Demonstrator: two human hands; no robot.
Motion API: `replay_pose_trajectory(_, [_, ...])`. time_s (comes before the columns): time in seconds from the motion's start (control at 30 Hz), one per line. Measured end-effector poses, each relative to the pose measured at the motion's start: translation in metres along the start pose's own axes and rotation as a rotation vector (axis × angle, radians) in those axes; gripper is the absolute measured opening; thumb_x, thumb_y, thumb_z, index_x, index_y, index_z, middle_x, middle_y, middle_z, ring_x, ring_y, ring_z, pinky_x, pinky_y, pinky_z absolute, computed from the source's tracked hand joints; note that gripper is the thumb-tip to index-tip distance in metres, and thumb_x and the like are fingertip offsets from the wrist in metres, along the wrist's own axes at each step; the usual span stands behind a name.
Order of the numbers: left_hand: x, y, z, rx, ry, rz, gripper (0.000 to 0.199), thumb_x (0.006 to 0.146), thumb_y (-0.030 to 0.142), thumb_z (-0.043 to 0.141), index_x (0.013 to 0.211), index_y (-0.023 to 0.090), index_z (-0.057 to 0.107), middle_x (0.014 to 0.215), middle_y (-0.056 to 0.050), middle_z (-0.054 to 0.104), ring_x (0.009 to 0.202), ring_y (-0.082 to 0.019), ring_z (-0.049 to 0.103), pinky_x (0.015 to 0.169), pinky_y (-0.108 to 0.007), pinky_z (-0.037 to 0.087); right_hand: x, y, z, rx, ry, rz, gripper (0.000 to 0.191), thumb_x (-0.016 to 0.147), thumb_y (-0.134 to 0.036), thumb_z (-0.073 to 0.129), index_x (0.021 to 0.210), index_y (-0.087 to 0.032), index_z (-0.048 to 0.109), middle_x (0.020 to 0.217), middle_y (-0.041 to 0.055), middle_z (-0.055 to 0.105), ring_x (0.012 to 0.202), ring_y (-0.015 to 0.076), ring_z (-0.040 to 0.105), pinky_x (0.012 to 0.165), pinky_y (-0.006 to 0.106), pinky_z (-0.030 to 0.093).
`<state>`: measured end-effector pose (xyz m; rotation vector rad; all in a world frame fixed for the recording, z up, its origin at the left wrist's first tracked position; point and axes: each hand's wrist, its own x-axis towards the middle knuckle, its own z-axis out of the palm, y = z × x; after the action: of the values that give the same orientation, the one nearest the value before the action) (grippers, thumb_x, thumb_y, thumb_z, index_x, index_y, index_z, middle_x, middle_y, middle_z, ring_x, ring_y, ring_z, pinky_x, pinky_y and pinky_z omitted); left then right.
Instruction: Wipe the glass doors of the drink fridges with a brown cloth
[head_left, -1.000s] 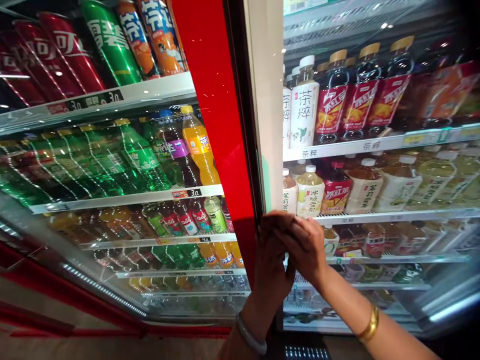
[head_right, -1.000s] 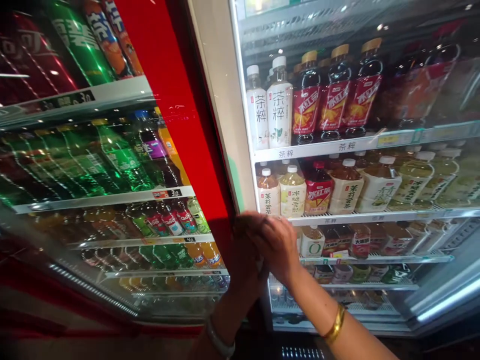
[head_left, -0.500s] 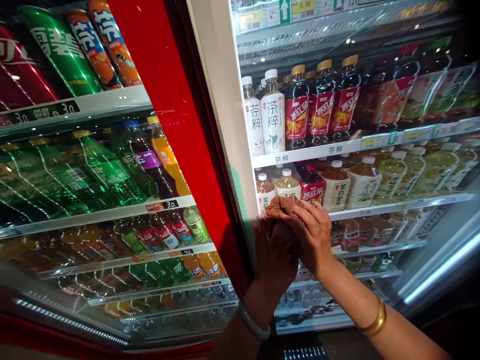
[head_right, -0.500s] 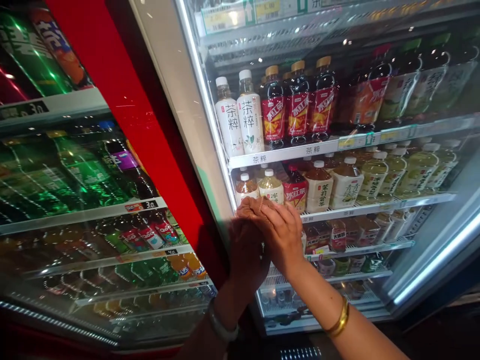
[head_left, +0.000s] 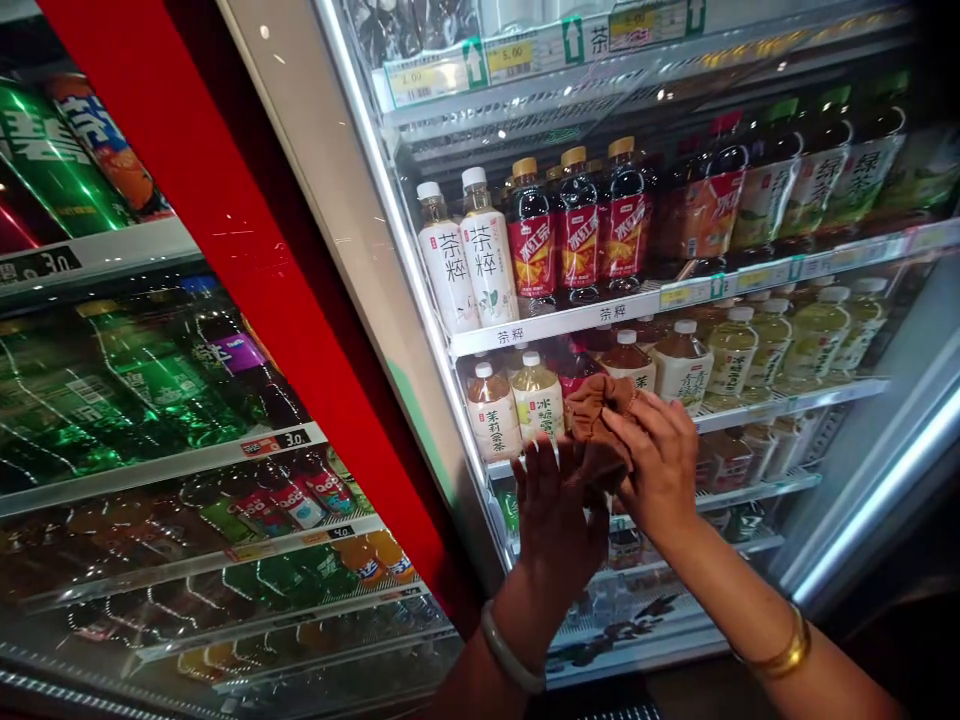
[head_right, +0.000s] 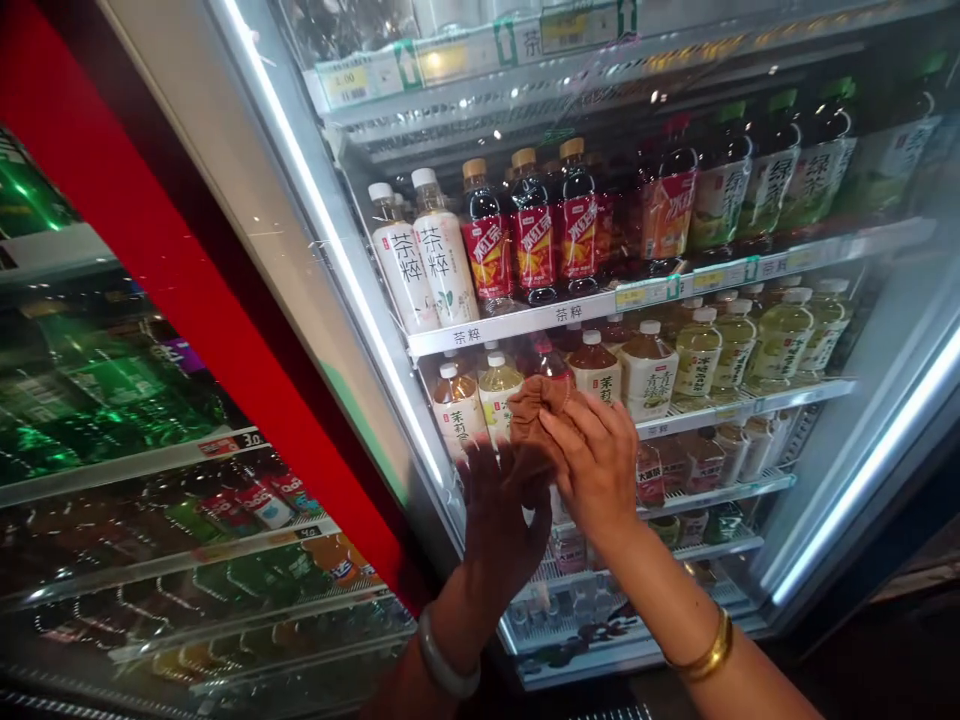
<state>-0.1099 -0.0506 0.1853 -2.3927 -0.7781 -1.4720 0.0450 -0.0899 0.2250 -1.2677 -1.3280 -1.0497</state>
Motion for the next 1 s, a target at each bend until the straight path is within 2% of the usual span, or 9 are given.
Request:
replay_pose_trajectory(0.17, [-0.002, 0.015, 0.018, -0.029, 0.078, 0.091, 0.094, 0.089, 0.016, 0.069, 0.170, 0.017, 0.020, 0.178, -0.019, 0.006, 0.166, -0.038, 0.010, 0.132, -0.066, 0.024, -0.031, 0.016, -0.010, -0.003, -0.077, -0.050, 0.044, 0.096, -0.021, 0.066, 0.136, -0.035, 0.062, 0.123, 0.0039, 0.070, 0.125, 0.0245, 0.062, 0.114, 0.048, 0.047])
replay_pose_trajectory(0.27, [-0.011, 0.023, 0.030, -0.019, 0.008, 0.128, 0.090, 0.089, 0.017, 0.068, 0.169, 0.027, 0.027, 0.179, -0.012, 0.015, 0.166, -0.032, 0.016, 0.134, -0.059, 0.023, -0.043, 0.027, -0.021, 0.081, -0.267, -0.013, 0.033, 0.100, -0.027, 0.060, 0.132, -0.033, 0.067, 0.114, 0.0031, 0.075, 0.102, 0.0203, 0.067, 0.094, 0.038, 0.051])
replay_pose_trajectory(0.33, [-0.002, 0.029, 0.031, 0.010, -0.035, 0.133, 0.085, 0.092, 0.019, 0.066, 0.168, 0.029, 0.029, 0.177, -0.010, 0.023, 0.166, -0.029, 0.014, 0.136, -0.057, 0.016, -0.029, 0.039, -0.027, 0.111, -0.271, -0.004, 0.031, 0.101, -0.028, 0.059, 0.129, -0.034, 0.069, 0.112, 0.0031, 0.074, 0.097, 0.0193, 0.066, 0.089, 0.037, 0.049])
replay_pose_trajectory(0.43, [0.030, 0.039, 0.027, 0.051, -0.037, 0.107, 0.084, 0.095, 0.019, 0.061, 0.170, 0.026, 0.024, 0.177, -0.010, 0.024, 0.167, -0.029, 0.008, 0.136, -0.060, 0.007, 0.008, 0.056, -0.028, 0.081, -0.067, -0.012, 0.035, 0.097, -0.025, 0.065, 0.129, -0.037, 0.069, 0.122, 0.0054, 0.069, 0.111, 0.0238, 0.064, 0.100, 0.043, 0.048])
replay_pose_trajectory(0.53, [0.053, 0.048, 0.024, 0.067, -0.068, 0.017, 0.084, 0.095, 0.017, 0.059, 0.170, 0.026, 0.022, 0.177, -0.010, 0.026, 0.167, -0.031, 0.014, 0.136, -0.064, 0.010, 0.027, 0.063, -0.022, 0.048, 0.063, 0.022, 0.044, 0.093, -0.026, 0.071, 0.136, -0.036, 0.066, 0.138, 0.0096, 0.060, 0.133, 0.0324, 0.054, 0.115, 0.056, 0.043])
replay_pose_trajectory(0.67, [0.043, 0.053, 0.039, 0.136, -0.009, 0.024, 0.080, 0.094, 0.015, 0.059, 0.168, 0.022, 0.028, 0.175, -0.011, 0.032, 0.167, -0.028, 0.010, 0.137, -0.059, 0.005, -0.008, 0.059, -0.018, 0.100, -0.017, -0.029, 0.047, 0.093, -0.029, 0.070, 0.139, -0.035, 0.065, 0.130, 0.0090, 0.063, 0.135, 0.0355, 0.052, 0.121, 0.062, 0.038])
replay_pose_trajectory(0.8, [0.019, 0.057, 0.054, 0.224, 0.021, 0.065, 0.077, 0.094, 0.019, 0.060, 0.166, 0.016, 0.032, 0.172, -0.013, 0.038, 0.167, -0.025, -0.003, 0.138, -0.054, 0.002, -0.048, 0.060, -0.023, 0.193, -0.167, 0.021, 0.053, 0.094, -0.035, 0.062, 0.147, -0.027, 0.059, 0.145, 0.0150, 0.055, 0.148, 0.0403, 0.041, 0.124, 0.067, 0.034])
replay_pose_trajectory(0.87, [0.017, 0.063, 0.052, 0.238, -0.012, 0.030, 0.072, 0.094, 0.017, 0.059, 0.163, 0.013, 0.037, 0.169, -0.016, 0.042, 0.167, -0.027, 0.000, 0.138, -0.056, 0.008, -0.043, 0.066, -0.023, 0.198, -0.135, 0.022, 0.044, 0.092, -0.037, 0.068, 0.135, -0.028, 0.066, 0.139, 0.0135, 0.058, 0.149, 0.0402, 0.042, 0.127, 0.069, 0.029])
replay_pose_trajectory(1.0, [0.036, 0.077, 0.032, 0.144, -0.084, -0.029, 0.060, 0.097, 0.020, 0.055, 0.156, 0.016, 0.048, 0.167, -0.017, 0.046, 0.165, -0.034, 0.019, 0.135, -0.062, 0.020, 0.004, 0.083, -0.015, 0.199, 0.070, -0.072, 0.020, 0.092, -0.033, 0.073, 0.111, -0.029, 0.070, 0.119, 0.0060, 0.069, 0.129, 0.0296, 0.061, 0.128, 0.062, 0.029])
